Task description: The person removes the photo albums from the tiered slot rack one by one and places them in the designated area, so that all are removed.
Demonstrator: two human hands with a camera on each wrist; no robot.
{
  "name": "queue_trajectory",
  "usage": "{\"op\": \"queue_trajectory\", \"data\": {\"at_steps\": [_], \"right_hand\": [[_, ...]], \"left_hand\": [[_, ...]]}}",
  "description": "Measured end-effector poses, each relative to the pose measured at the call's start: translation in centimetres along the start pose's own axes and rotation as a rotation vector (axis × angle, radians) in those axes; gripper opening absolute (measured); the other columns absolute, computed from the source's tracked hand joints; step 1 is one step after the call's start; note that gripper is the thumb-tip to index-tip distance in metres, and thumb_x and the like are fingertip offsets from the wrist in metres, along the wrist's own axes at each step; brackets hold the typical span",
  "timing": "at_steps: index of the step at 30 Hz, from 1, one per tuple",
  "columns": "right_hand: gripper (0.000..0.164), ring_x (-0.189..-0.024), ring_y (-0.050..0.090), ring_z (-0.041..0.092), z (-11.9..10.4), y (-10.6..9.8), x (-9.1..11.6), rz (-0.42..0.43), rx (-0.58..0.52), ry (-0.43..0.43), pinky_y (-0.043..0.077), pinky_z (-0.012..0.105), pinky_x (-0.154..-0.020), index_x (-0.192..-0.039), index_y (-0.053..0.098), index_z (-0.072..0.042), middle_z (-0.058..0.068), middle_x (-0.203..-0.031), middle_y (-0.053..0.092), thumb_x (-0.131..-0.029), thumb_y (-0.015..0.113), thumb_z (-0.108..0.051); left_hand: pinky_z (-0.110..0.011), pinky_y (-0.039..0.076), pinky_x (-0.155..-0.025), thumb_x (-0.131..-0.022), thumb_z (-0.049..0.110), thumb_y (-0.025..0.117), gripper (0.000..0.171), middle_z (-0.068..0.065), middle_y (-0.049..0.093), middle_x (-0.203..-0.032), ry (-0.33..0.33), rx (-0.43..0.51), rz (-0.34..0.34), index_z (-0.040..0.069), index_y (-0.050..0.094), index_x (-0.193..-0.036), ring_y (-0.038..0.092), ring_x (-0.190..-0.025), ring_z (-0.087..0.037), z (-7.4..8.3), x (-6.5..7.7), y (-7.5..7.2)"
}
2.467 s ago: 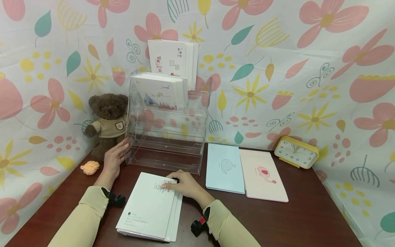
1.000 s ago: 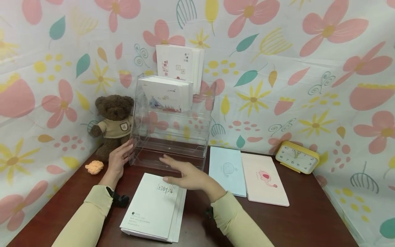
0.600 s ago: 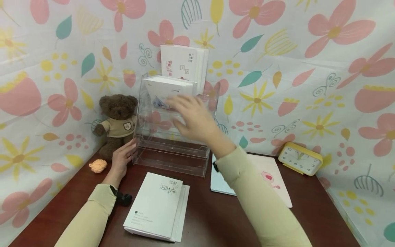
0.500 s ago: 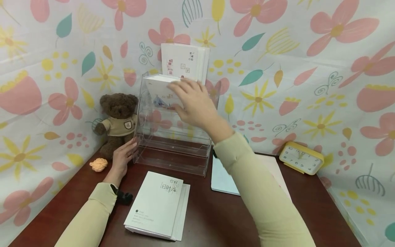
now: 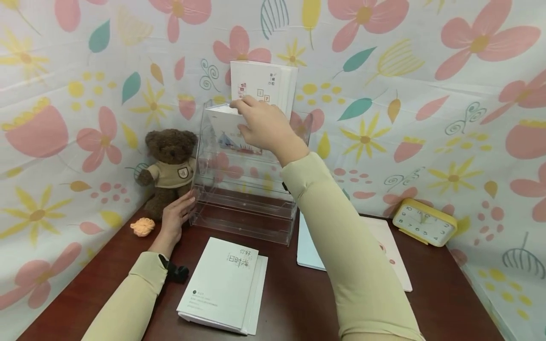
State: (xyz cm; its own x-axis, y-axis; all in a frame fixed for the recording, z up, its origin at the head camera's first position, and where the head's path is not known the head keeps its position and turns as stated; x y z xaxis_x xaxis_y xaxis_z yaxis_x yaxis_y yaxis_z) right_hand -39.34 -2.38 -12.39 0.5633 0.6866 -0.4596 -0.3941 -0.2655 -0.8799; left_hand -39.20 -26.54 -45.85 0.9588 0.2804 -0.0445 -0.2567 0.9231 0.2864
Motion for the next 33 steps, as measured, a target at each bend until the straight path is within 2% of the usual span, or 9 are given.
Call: {"op": "queue_trajectory", "data": {"at_steps": [5, 10, 14, 17, 21, 25, 29, 33], "right_hand": [[0.042, -0.092, 0.062, 0.023, -0.2, 0.0, -0.6, -0.04, 0.109, 0.011, 0.05, 0.042, -0.068, -0.14, 0.055, -0.015, 0.003, -0.13, 0.058, -0.098, 0.06, -0.021], [0.04, -0.09, 0.06, 0.025, -0.5, 0.2, -1.1, -0.087, 0.179, 0.032, 0.051, 0.045, -0.065, -0.137, 0.055, -0.018, 0.002, -0.13, 0.057, -0.098, 0.058, -0.021], [0.037, -0.08, 0.059, 0.025, -0.8, 0.1, -1.0, -0.062, 0.181, 0.014, 0.048, 0.044, -0.059, -0.134, 0.054, -0.019, 0.001, -0.122, 0.063, -0.097, 0.058, -0.018], [0.043, -0.071, 0.057, 0.026, -0.6, -0.1, -0.8, -0.049, 0.164, -0.017, 0.045, 0.043, -0.056, -0.138, 0.052, -0.022, 0.003, -0.115, 0.069, -0.096, 0.058, -0.015], [0.054, -0.084, 0.059, 0.032, -0.2, 0.0, -0.4, -0.093, 0.149, -0.051, 0.048, 0.048, -0.066, -0.146, 0.049, -0.03, 0.003, -0.121, 0.068, -0.096, 0.059, -0.014], [0.054, -0.099, 0.058, 0.038, 0.2, 0.3, -0.4, -0.133, 0.136, -0.084, 0.049, 0.053, -0.078, -0.148, 0.049, -0.031, 0.004, -0.128, 0.064, -0.098, 0.06, -0.013], [0.061, -0.103, 0.059, 0.039, 0.6, 0.6, -0.8, -0.119, 0.133, -0.1, 0.047, 0.052, -0.091, -0.153, 0.041, -0.028, 0.008, -0.13, 0.065, -0.099, 0.063, -0.011], [0.058, -0.107, 0.058, 0.039, 1.1, 1.2, -1.0, -0.087, 0.115, -0.057, 0.047, 0.051, -0.093, -0.151, 0.04, -0.02, 0.008, -0.139, 0.061, -0.099, 0.065, -0.016]], "left_hand": [[-0.03, 0.05, -0.091, -0.092, 0.029, 0.076, 0.047, 0.007, 0.07, -0.125, 0.009, -0.001, 0.001, 0.017, 0.066, -0.136, 0.066, -0.111, -0.011, 0.1, 0.0, 0.1], [-0.033, 0.048, -0.095, -0.092, 0.03, 0.076, 0.048, 0.006, 0.069, -0.128, 0.005, 0.0, -0.008, 0.017, 0.066, -0.137, 0.065, -0.114, -0.012, 0.0, -0.2, 0.1], [-0.036, 0.047, -0.099, -0.092, 0.029, 0.075, 0.048, 0.005, 0.067, -0.13, -0.004, -0.004, -0.008, 0.017, 0.065, -0.138, 0.064, -0.116, -0.012, 0.0, -0.1, 0.1], [-0.038, 0.046, -0.1, -0.092, 0.029, 0.075, 0.048, 0.004, 0.067, -0.131, -0.001, -0.01, -0.006, 0.017, 0.065, -0.138, 0.063, -0.117, -0.013, 0.1, -0.1, 0.1], [-0.038, 0.046, -0.1, -0.092, 0.031, 0.076, 0.049, 0.004, 0.067, -0.132, 0.001, -0.018, -0.01, 0.018, 0.065, -0.138, 0.062, -0.119, -0.015, 0.1, -0.1, 0.0], [-0.037, 0.046, -0.099, -0.092, 0.032, 0.076, 0.05, 0.004, 0.065, -0.135, -0.019, -0.027, -0.011, 0.019, 0.065, -0.139, 0.061, -0.121, -0.016, 0.0, -0.1, -0.1], [-0.036, 0.046, -0.099, -0.091, 0.033, 0.077, 0.05, 0.003, 0.063, -0.138, -0.034, -0.028, -0.009, 0.02, 0.065, -0.138, 0.06, -0.123, -0.016, -0.2, -0.1, -0.1], [-0.036, 0.046, -0.098, -0.091, 0.033, 0.077, 0.05, 0.002, 0.063, -0.138, -0.029, -0.019, -0.017, 0.019, 0.065, -0.138, 0.059, -0.124, -0.019, -0.3, -0.1, 0.0]]}}
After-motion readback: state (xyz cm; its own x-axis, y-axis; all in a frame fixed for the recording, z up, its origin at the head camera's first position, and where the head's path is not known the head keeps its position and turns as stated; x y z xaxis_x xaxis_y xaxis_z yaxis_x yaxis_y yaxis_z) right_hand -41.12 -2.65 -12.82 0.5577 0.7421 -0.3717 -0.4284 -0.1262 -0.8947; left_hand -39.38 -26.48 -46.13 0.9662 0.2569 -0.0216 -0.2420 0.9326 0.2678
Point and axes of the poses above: each hand's wrist, its own x-axis away from the middle knuckle, its own y-axis out of the palm, z = x × y, the point moved 7 cm from there along -x, towards the middle knuckle
